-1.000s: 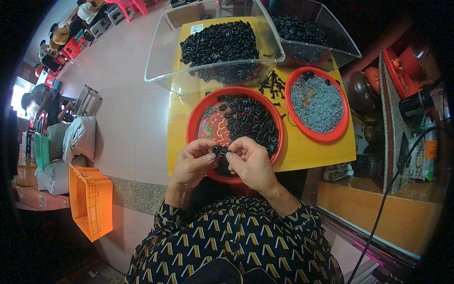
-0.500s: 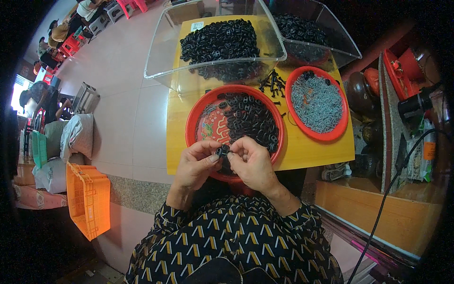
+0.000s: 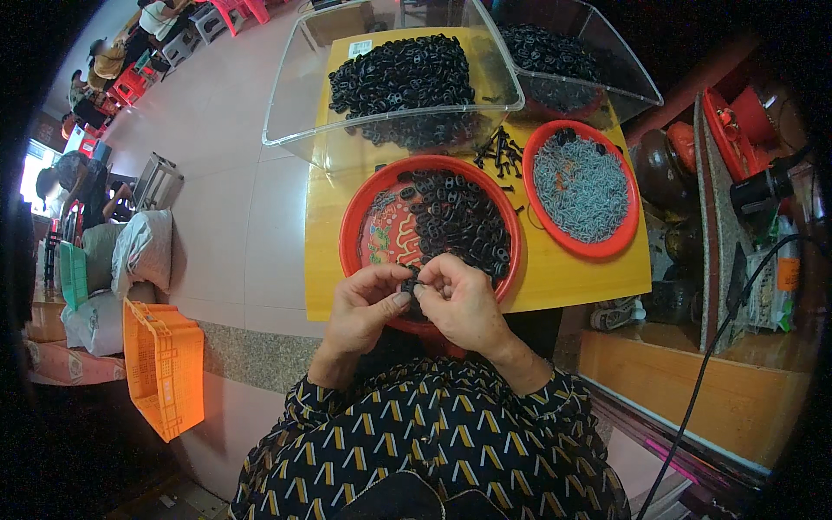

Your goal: The person sits at a table and repeatedly picks up small black plastic parts and metal screws from a red tray. They insert the screws into the plastic parts by hand and place the assembled units into a clear plastic bin. The process is repetitive and involves handling small components one at a time.

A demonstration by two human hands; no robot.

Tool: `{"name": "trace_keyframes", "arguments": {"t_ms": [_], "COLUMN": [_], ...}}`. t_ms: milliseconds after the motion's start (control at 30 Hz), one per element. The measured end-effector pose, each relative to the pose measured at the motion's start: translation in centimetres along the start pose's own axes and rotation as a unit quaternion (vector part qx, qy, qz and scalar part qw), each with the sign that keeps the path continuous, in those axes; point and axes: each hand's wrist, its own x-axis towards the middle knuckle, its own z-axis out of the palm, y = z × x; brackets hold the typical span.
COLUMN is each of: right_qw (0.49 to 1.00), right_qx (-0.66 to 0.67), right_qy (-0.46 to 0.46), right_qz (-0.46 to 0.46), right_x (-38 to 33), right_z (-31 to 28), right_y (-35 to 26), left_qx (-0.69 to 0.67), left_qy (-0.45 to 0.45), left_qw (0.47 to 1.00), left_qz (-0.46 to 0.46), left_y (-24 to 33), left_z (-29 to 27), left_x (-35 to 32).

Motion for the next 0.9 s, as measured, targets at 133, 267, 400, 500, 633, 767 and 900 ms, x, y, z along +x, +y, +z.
{"name": "trace_keyframes", "arguments": {"t_ms": [133,267,400,500,633,767,900], "right_qw": [0.995,0.974,0.956,0.952,0.951,0.958,0.966], "right_qx": [0.080,0.210,0.264,0.275,0.276,0.251,0.218], "right_qy": [-0.026,-0.071,-0.107,-0.116,-0.125,-0.132,-0.127], "right_qz": [0.047,0.050,0.066,0.068,0.062,0.054,0.049], "right_x": [0.2,0.5,0.8,0.9,0.9,1.0,1.2], "right_z": [-0.2,-0.7,-1.2,-1.4,-1.5,-1.4,-1.3], "right_y": [-0.5,0.3,1.0,1.5,2.1,2.1,2.4], "left_qx": [0.010,0.006,0.027,0.069,0.082,0.095,0.166], "left_qy": [-0.002,-0.006,-0.011,-0.007,-0.012,0.007,0.005], "left_qw": [1.000,1.000,1.000,0.997,0.996,0.995,0.985], "left_qz": [0.010,-0.001,0.012,0.021,0.026,0.027,0.047], "left_y": [-0.2,0.1,0.2,0.0,0.0,-0.1,-0.4], "left_z": [-0.2,-0.1,0.1,0.1,0.4,0.7,0.4], "left_x": [0.0,-0.1,-0.2,-0.3,-0.4,-0.4,-0.3]}}
